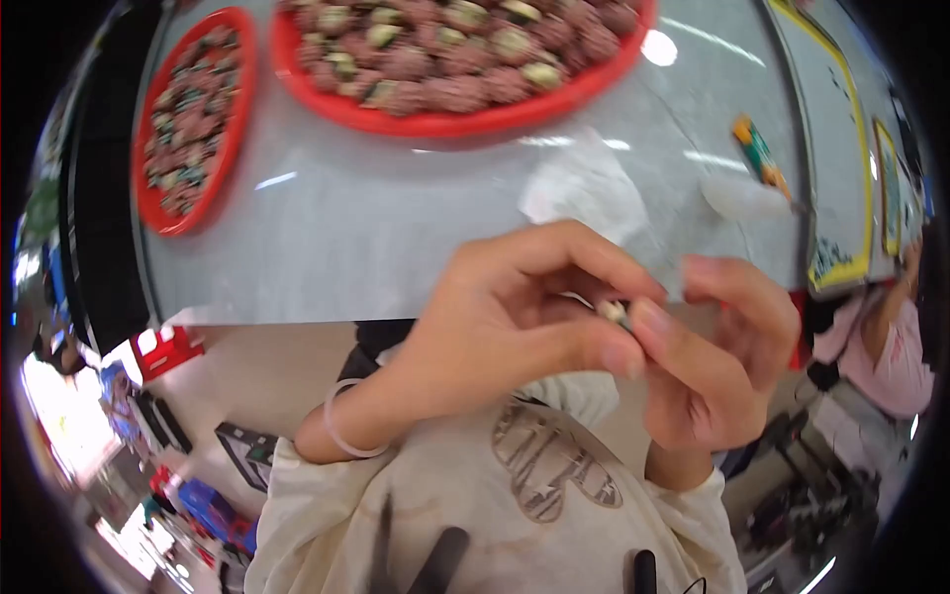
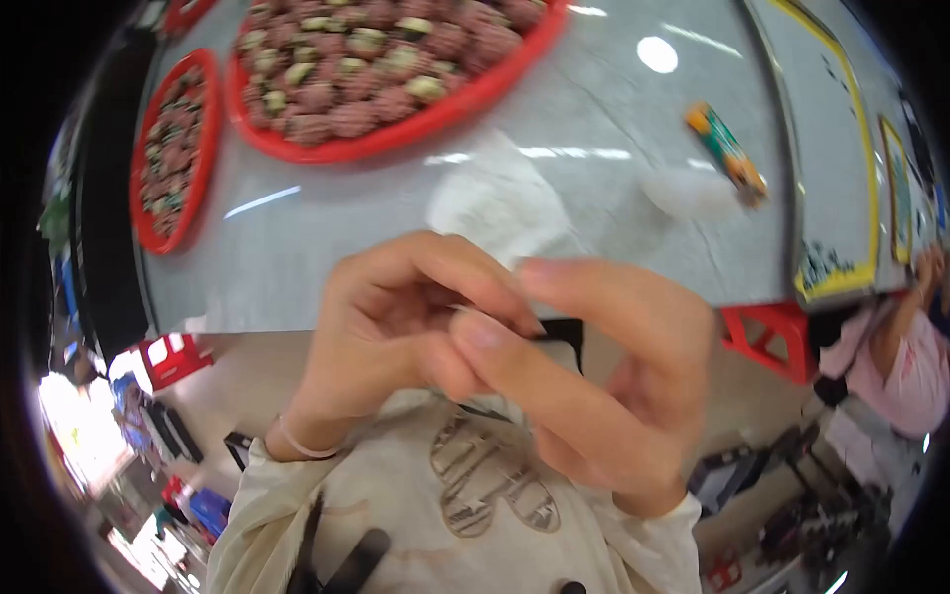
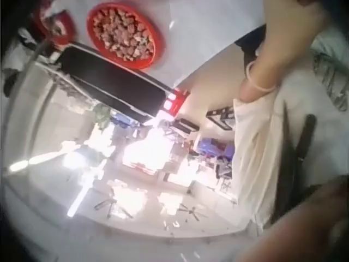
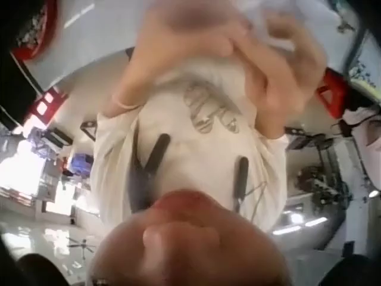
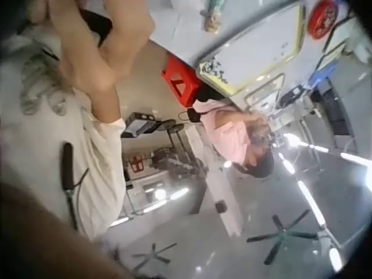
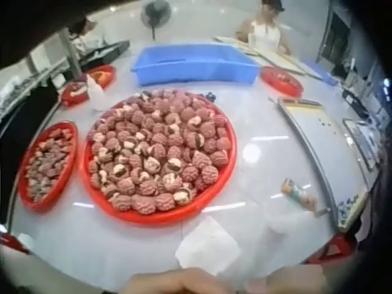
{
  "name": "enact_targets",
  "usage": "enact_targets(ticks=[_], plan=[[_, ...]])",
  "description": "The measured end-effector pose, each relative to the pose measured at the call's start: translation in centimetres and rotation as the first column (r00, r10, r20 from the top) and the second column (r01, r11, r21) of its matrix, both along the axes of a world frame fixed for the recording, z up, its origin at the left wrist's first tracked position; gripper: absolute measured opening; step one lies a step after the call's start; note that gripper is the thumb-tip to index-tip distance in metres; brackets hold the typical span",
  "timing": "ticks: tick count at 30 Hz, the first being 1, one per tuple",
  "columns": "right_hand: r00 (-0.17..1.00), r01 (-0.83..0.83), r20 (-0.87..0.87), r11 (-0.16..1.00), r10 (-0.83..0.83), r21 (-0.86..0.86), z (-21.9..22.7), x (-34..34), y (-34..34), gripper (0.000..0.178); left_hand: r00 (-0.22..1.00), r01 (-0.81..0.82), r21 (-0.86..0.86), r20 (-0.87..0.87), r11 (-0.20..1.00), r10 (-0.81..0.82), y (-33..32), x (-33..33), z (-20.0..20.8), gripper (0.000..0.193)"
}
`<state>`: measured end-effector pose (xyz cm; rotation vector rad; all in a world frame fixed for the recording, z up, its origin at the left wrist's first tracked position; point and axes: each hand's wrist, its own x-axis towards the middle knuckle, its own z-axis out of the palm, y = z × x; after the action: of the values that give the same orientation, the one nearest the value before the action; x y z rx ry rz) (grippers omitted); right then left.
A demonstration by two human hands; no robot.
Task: The person assembles miniature figurines by taking head pieces from a tray, applying adhesive with a dispenser bottle, attaching body pieces by hand, and sorting figurines and parts on trays.
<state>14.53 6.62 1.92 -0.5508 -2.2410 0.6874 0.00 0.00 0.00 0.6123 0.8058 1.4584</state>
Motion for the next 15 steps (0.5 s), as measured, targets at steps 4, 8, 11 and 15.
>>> enact_targets(ticks=[4, 8, 11, 15], plan=[[0.997, -0.008, -0.074, 0.999, 0.012, 0.049, 0.3, 0.2, 1.2, 0.019, 0.832, -0.338, 0.176, -0.403, 0.924, 0.381, 0.3, -5.4, 1.2, 0.027], [0.975, 0.180, -0.115, 0.978, -0.192, -0.109, -0.1, 0.0, 0.7, 0.020, -0.024, -0.494, 0.287, -0.948, 0.821, 0.318, -3.0, -15.8, 2.8, 0.032], [0.971, 0.184, -0.122, 0.965, -0.208, -0.184, 0.0, -0.5, 0.7, 0.020, -0.329, -0.381, 0.252, -0.936, 0.890, 0.124, -4.4, -20.4, 1.5, 0.038], [0.985, 0.116, -0.100, 0.970, -0.140, -0.212, -0.3, -1.1, 0.9, 0.016, -0.541, -0.389, 0.184, -0.839, 0.903, -0.062, -3.1, -24.0, 0.9, 0.044]])
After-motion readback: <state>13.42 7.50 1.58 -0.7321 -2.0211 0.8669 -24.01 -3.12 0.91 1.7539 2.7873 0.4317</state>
